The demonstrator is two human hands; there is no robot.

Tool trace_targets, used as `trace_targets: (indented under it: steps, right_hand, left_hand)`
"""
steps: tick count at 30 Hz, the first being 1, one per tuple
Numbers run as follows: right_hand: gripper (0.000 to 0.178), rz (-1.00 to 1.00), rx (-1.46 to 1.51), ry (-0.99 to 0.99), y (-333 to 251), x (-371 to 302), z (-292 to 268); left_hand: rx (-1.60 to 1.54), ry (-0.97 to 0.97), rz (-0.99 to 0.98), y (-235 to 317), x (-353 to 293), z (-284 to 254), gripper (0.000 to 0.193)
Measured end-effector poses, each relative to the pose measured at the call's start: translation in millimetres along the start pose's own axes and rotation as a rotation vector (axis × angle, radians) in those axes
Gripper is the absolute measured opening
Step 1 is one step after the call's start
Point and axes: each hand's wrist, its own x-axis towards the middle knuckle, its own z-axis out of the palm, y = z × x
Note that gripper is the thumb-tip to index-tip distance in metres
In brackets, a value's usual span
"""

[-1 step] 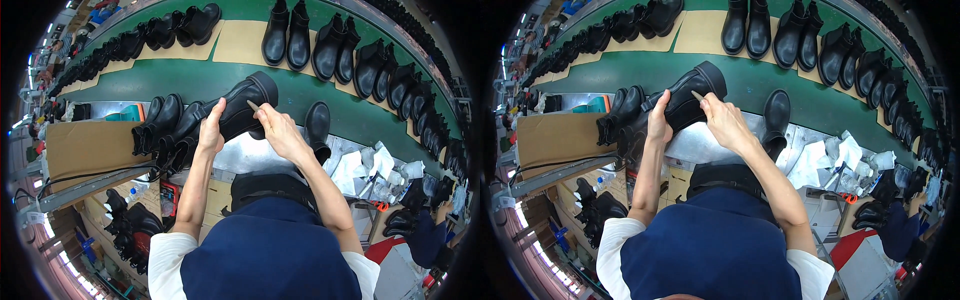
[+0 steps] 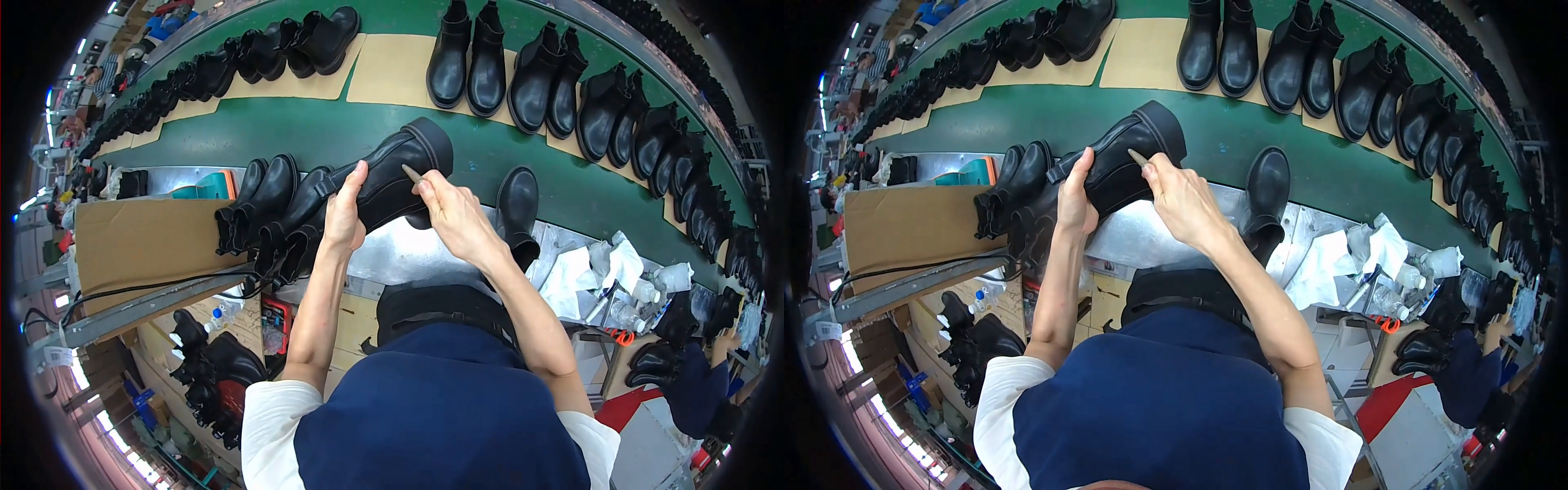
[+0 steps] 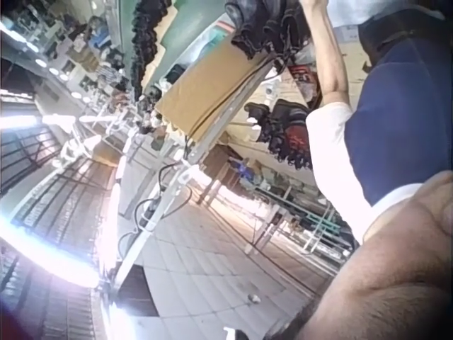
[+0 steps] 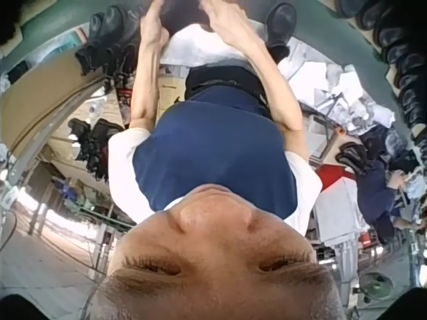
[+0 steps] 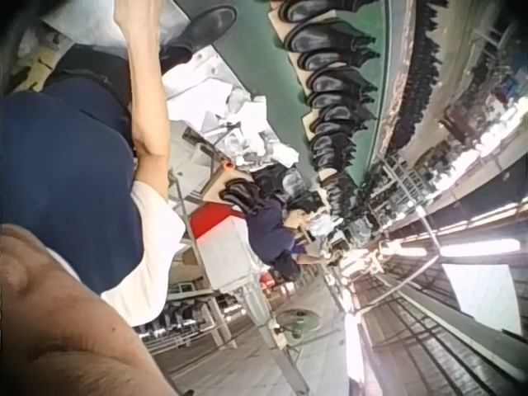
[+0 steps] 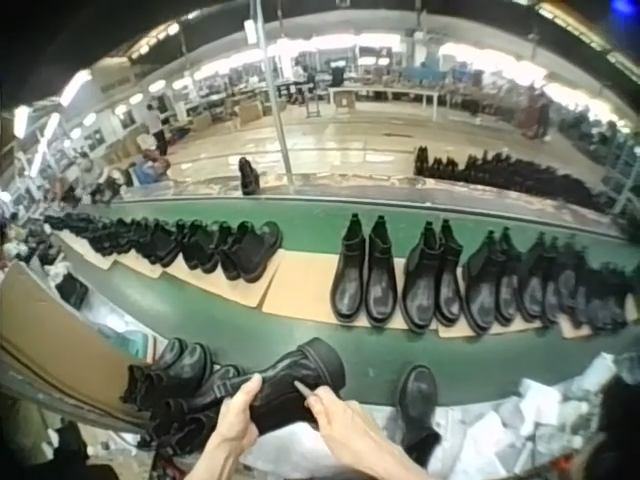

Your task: Inspecting and cleaning black boots on a production line.

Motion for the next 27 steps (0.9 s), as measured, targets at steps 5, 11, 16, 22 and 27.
trace_targets:
  steps: [5, 11, 16, 22, 27]
  right_hand:
    - [0.035, -0.034, -0.068, 0.036, -10, 8, -1]
    - [0.035, 0.092, -0.393, -0.008, -29, 6, -7]
    - [0.032, 0.077, -0.259, -0.054, -20, -4, -20]
    - [0.039, 0.048, -0.157, 0.02, -2, -2, -13]
    - [0.045, 0.084, -0.109, -0.027, -8, 5, -19]
  left_hand:
    - [0.068, 0.068, 0.04, -6, 0, -3, 0.037]
    - [0.057, 0.029, 0.001, -5, -2, 4, 0.038]
    - [0.025, 0.005, 0.003, 2, -3, 9, 0.038]
    - [0.052, -0.014, -0.046, 5, -4, 13, 0.039]
    - [0.041, -0.055, -0.064, 0, -3, 4, 0.038]
